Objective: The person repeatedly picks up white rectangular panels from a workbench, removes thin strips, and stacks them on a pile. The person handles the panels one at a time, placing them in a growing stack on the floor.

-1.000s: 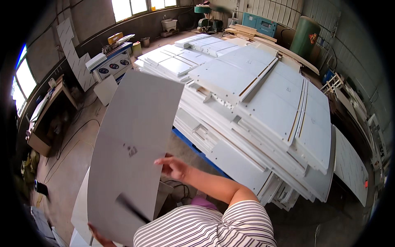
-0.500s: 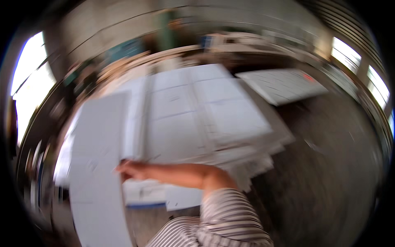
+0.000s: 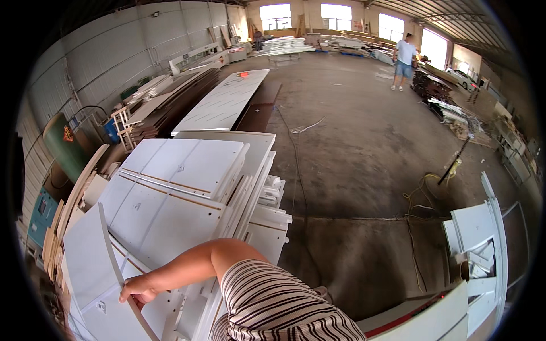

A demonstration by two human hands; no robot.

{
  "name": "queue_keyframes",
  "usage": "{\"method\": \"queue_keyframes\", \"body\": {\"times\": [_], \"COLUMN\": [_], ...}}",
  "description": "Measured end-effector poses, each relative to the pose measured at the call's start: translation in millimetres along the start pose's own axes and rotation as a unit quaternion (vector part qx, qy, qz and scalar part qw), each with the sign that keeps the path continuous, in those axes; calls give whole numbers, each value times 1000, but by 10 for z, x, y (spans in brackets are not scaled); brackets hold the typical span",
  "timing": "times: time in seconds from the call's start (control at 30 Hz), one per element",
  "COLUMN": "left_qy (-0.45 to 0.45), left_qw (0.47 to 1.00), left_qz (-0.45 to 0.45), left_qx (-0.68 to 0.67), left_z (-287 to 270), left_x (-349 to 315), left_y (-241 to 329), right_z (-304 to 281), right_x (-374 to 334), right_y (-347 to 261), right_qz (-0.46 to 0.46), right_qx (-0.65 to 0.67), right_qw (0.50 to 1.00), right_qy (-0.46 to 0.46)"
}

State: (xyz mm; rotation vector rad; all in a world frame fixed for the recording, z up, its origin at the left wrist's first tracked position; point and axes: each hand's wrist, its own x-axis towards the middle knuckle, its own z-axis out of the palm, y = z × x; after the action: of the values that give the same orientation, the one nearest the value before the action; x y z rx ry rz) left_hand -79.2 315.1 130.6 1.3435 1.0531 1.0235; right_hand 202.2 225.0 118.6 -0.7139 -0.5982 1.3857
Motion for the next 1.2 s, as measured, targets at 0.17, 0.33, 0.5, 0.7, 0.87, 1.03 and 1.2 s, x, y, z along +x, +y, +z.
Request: {"method": "queue_keyframes", "body": {"times": [0.17,0.33,0.5,0.7,0.87,1.03,1.2], "left_qy": [88,142,147,152,156,165,165], "left_qw": [992,961,930,921,929,939,956], "left_qz": [-19,-51,-77,-86,-59,1,141], "left_qx": [-87,-232,-327,-347,-331,-302,198], "left_z": [-1342,-2179,-1954,-1957,-2226,-2133,-2063], "left_x": [948,1506,1778,2014,1988,2161,2361], "left_y": [-404,-879,-772,-852,-812,-980,-1063], "right_z": [-109,-3,255,386,807,866,1024], "right_x": [1285,2126,2767,3293,3077,3075,2465], "right_y": [526,489,893,791,483,422,88], "right_qz": [-410,-65,-3,51,155,70,-186], "right_qx": [-287,42,2,-135,-368,-620,-527], "right_qw": [846,994,995,987,916,781,829], "right_qy": [-185,74,99,75,-21,7,1]}}
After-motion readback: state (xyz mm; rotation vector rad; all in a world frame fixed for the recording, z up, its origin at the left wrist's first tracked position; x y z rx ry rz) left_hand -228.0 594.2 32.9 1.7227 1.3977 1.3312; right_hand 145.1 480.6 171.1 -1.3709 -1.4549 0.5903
